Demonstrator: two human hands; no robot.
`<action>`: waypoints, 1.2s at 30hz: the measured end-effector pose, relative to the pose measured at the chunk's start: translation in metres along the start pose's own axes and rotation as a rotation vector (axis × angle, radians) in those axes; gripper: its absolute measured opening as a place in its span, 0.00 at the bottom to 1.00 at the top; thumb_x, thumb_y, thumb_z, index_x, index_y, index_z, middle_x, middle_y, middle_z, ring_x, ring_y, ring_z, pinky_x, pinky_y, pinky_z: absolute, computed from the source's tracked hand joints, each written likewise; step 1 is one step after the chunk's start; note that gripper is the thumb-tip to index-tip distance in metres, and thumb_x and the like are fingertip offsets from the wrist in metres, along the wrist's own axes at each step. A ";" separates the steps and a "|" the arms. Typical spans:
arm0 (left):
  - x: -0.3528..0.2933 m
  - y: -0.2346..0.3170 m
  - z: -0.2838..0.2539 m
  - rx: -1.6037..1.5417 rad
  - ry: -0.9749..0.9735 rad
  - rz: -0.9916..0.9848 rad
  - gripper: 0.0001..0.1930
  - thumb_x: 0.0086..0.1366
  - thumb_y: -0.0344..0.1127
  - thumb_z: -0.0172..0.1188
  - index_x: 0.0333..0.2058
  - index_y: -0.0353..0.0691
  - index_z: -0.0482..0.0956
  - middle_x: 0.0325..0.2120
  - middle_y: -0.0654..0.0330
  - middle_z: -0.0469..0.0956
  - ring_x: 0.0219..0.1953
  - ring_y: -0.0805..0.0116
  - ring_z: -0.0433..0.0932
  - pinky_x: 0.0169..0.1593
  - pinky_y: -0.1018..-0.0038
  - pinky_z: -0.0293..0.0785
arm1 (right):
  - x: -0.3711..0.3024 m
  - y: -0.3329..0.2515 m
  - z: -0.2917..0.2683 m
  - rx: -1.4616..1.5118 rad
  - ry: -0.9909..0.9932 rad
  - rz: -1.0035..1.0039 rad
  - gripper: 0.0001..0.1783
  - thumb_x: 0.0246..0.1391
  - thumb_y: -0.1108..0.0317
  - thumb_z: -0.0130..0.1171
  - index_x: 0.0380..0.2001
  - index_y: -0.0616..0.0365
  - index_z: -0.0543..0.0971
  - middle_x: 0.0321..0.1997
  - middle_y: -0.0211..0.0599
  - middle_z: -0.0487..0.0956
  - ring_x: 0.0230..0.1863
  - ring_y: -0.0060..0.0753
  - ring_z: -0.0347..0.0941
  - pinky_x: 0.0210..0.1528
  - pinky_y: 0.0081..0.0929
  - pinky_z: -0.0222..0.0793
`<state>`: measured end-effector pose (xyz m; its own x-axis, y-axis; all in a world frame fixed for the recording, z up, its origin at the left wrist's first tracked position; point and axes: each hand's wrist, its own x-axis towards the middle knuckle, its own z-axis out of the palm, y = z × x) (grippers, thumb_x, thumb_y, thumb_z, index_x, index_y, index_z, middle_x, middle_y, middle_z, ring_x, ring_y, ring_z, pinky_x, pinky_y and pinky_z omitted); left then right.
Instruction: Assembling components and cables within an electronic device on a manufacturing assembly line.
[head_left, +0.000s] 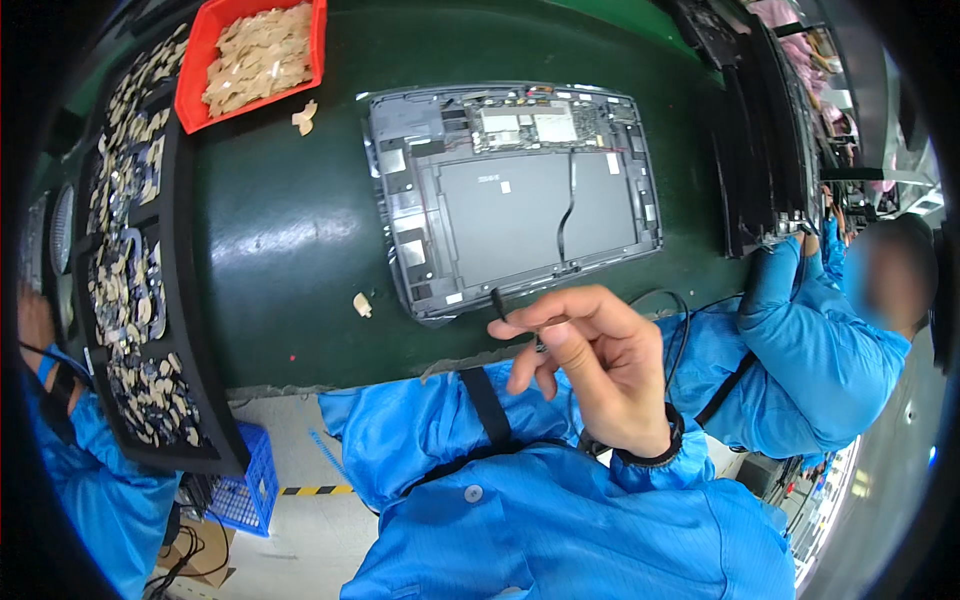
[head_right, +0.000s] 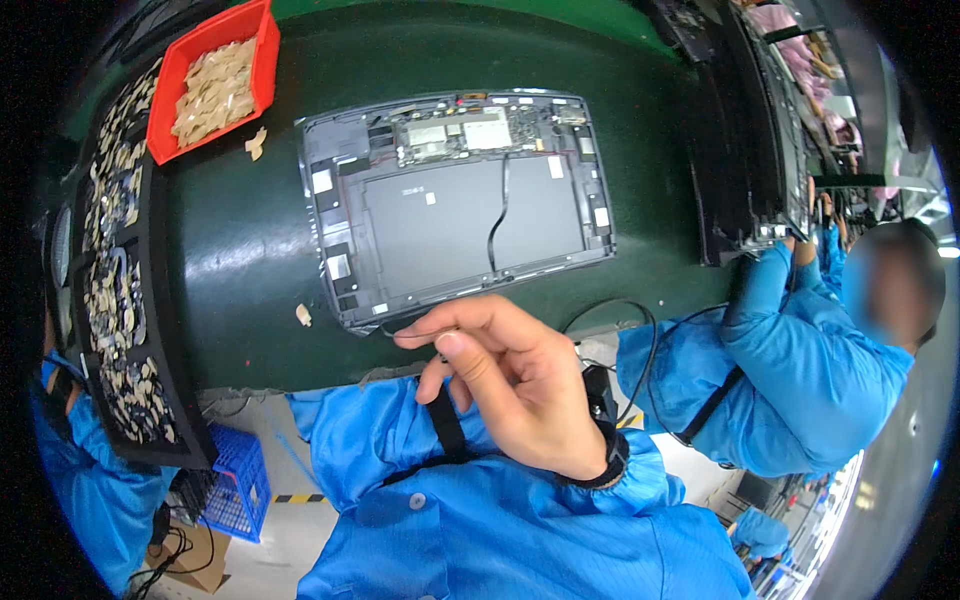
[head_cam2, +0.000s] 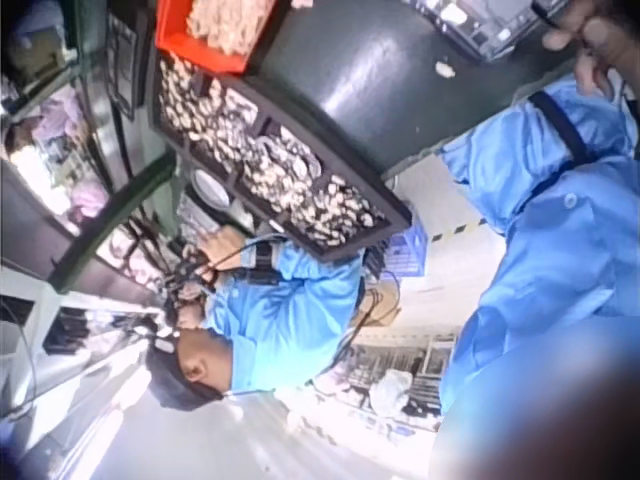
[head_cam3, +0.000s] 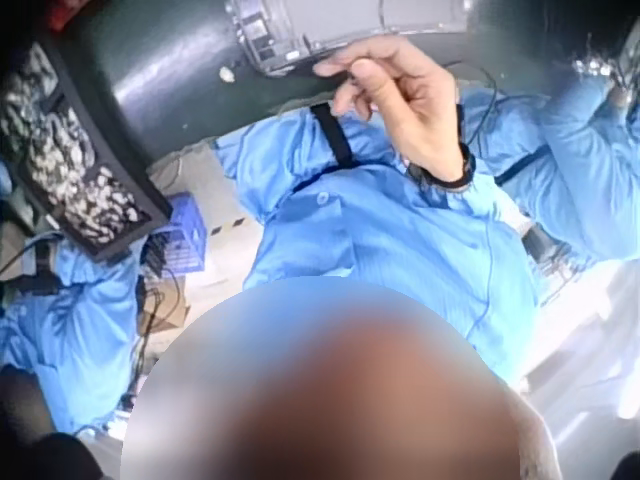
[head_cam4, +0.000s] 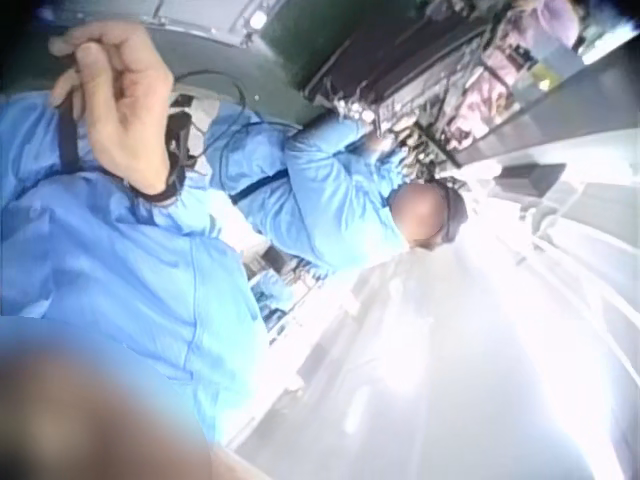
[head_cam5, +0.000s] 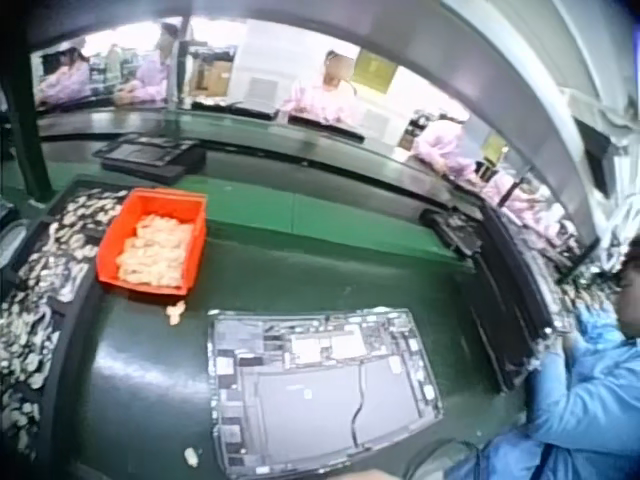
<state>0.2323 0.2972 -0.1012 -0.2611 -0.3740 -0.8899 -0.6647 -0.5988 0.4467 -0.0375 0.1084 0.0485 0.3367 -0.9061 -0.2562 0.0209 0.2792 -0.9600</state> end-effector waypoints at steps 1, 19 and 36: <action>-0.002 0.004 -0.003 0.001 0.001 0.026 0.18 0.73 0.43 0.56 0.36 0.35 0.87 0.21 0.53 0.84 0.24 0.58 0.85 0.36 0.66 0.81 | 0.000 0.001 0.001 -0.028 0.008 -0.003 0.11 0.74 0.74 0.49 0.51 0.70 0.75 0.50 0.56 0.85 0.34 0.30 0.84 0.28 0.19 0.72; -0.109 0.068 -0.042 0.015 0.185 0.187 0.14 0.71 0.40 0.62 0.34 0.33 0.88 0.23 0.53 0.86 0.25 0.56 0.85 0.37 0.67 0.80 | 0.010 0.022 0.001 0.122 -0.006 0.068 0.16 0.74 0.70 0.53 0.57 0.72 0.73 0.49 0.53 0.85 0.41 0.35 0.87 0.33 0.22 0.82; -0.045 0.209 -0.098 0.137 1.260 1.272 0.14 0.57 0.25 0.74 0.43 0.30 0.88 0.40 0.47 0.87 0.39 0.52 0.87 0.43 0.65 0.84 | 0.017 0.001 0.023 -0.247 -0.064 -0.277 0.12 0.69 0.73 0.60 0.51 0.65 0.83 0.38 0.39 0.89 0.30 0.20 0.83 0.30 0.18 0.77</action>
<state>0.1742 0.1193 0.0414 -0.0140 -0.8096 0.5868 -0.5667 0.4900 0.6624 -0.0102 0.1012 0.0454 0.4088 -0.9125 0.0173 -0.1054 -0.0660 -0.9922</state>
